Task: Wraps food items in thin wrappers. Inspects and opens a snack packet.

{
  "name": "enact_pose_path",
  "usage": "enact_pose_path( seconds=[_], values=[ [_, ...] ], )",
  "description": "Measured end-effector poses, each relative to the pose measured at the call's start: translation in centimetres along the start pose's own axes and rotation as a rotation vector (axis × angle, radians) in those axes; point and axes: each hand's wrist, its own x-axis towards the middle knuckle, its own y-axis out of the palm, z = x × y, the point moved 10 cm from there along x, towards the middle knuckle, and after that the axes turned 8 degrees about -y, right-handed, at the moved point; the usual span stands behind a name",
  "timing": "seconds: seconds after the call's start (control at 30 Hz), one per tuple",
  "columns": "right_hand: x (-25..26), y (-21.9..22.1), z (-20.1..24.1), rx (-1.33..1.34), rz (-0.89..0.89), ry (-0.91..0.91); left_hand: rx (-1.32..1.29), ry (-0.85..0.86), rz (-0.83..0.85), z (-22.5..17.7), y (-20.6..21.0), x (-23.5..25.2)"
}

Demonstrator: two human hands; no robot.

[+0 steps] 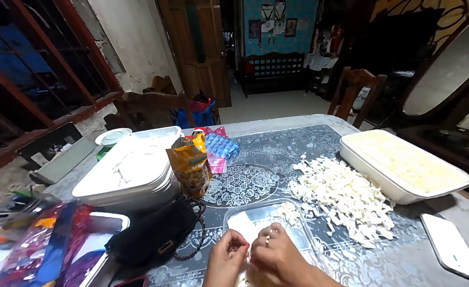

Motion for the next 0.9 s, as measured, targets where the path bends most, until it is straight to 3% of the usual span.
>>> enact_pose_path(
  seconds=[0.1, 0.2, 0.3, 0.37, 0.47, 0.57, 0.63, 0.77, 0.9],
  values=[
    [-0.1, -1.9, 0.4, -0.361, -0.119, -0.057, 0.495, 0.166, 0.063, -0.9, 1.8, -1.1],
    [-0.6, -6.2, -3.3, -0.671, -0.204, 0.169, 0.762, 0.154, 0.193, 0.2, 3.8, -1.9],
    [-1.8, -9.7, -7.7, -0.796, -0.165, 0.402, 0.853, 0.176, 0.181, 0.2, 4.6, -2.3],
    [-2.6, -9.3, -9.7, -0.658, -0.056, 0.519, 0.851, 0.196, 0.169, 0.1, 4.5, -2.4],
    [-3.5, -4.9, -10.6, -0.2, 0.26, 0.685, 0.814, 0.234, 0.161, -0.2, 4.3, -2.4],
    [-4.2, -0.2, -9.6, 0.073, 0.477, 0.698, 0.749, 0.248, 0.16, -0.4, 3.8, -2.2],
    [-4.6, 1.4, -9.3, 0.128, 0.554, 0.705, 0.7, 0.143, 0.214, 0.3, 3.3, -1.6],
    [-5.1, 1.9, -9.6, 0.211, 0.565, 0.801, 0.528, -0.072, 0.251, 1.4, 1.8, -0.3],
    [-4.1, 0.1, -9.0, 0.423, 0.256, 0.847, 0.199, -0.103, 0.08, 1.5, -0.1, 0.4]
  ],
)
